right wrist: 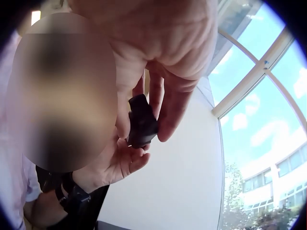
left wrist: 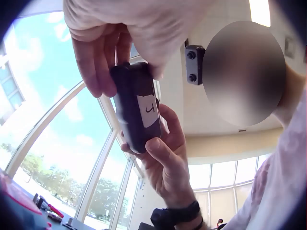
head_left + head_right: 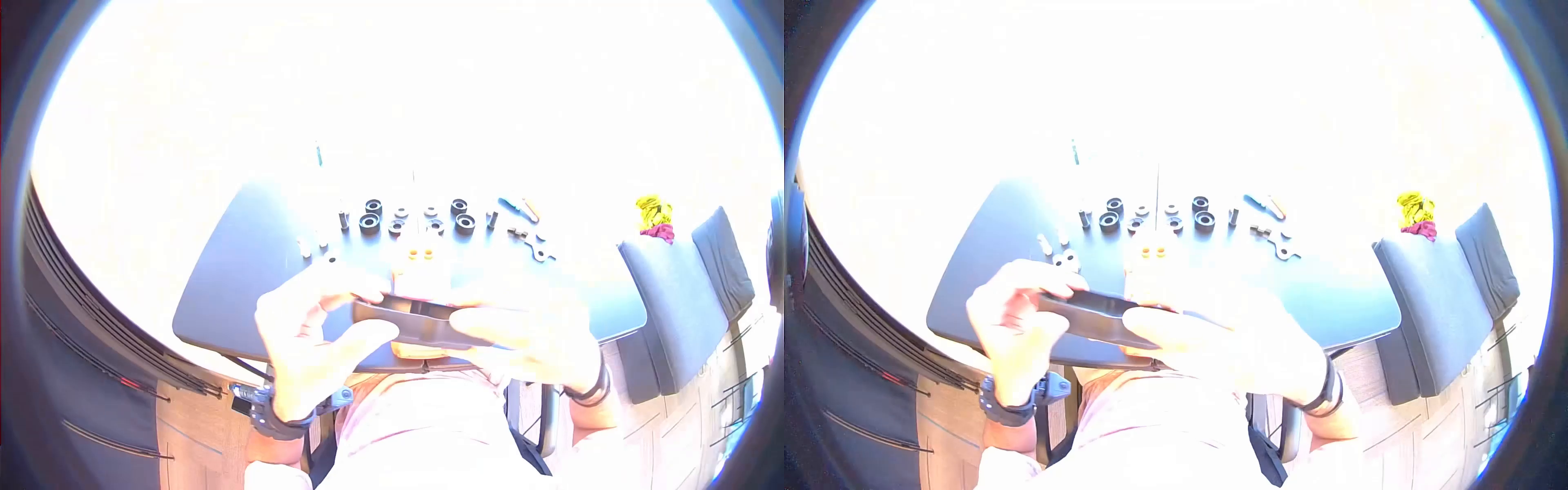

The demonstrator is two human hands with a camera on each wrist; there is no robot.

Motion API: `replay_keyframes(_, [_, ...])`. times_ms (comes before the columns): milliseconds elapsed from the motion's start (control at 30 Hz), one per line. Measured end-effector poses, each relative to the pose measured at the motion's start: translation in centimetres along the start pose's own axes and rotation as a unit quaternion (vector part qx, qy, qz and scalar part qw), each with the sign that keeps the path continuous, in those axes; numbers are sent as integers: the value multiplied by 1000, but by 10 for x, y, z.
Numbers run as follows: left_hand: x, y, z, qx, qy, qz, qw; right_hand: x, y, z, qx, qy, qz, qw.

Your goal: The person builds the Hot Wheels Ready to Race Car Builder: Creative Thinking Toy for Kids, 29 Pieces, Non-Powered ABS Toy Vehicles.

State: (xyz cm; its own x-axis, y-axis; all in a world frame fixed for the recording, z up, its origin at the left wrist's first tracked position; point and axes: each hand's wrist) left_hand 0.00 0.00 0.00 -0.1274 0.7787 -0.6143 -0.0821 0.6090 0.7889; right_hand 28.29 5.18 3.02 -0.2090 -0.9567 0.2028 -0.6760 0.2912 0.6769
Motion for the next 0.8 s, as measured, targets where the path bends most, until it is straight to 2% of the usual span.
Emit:
replay_keyframes(67, [9, -16, 7, 0, 32, -55, 998, -4, -10, 12, 41, -7, 4, 999])
replay_keyframes(167, [20, -27, 14, -18, 69, -139, 988, 11, -15, 24, 12, -36, 61, 997])
replay_keyframes(233, [27, -28, 20, -27, -15, -156, 987, 8, -19, 26, 21, -79, 58, 995])
replay_keyframes(333, [32, -30, 24, -1, -64, -218, 974, 9, -25, 22, 23, -116, 74, 990])
replay_keyframes(433, [37, -30, 22, 1, -72, -235, 969, 5, -26, 11, -10, -135, 78, 988])
replay_keyframes(500, [38, -30, 18, 5, -28, -209, 978, -6, -32, 2, -62, -171, 98, 978])
replay_keyframes(633, [36, -28, 7, -7, 18, -205, 979, -44, -51, -32, -165, -278, 160, 933])
replay_keyframes(800, [41, -30, -7, -28, 57, -197, 978, -107, -122, -77, -249, -316, 370, 837])
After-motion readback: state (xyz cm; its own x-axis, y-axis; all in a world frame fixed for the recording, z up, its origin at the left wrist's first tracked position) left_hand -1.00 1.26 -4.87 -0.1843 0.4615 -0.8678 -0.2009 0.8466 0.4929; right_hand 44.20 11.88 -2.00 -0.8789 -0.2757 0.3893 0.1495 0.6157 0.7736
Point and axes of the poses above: each hand's wrist, its own y-axis towards the middle knuckle, its own z-axis out of the palm, x = y × z, and after that the axes turned 6 degrees about z, right-handed
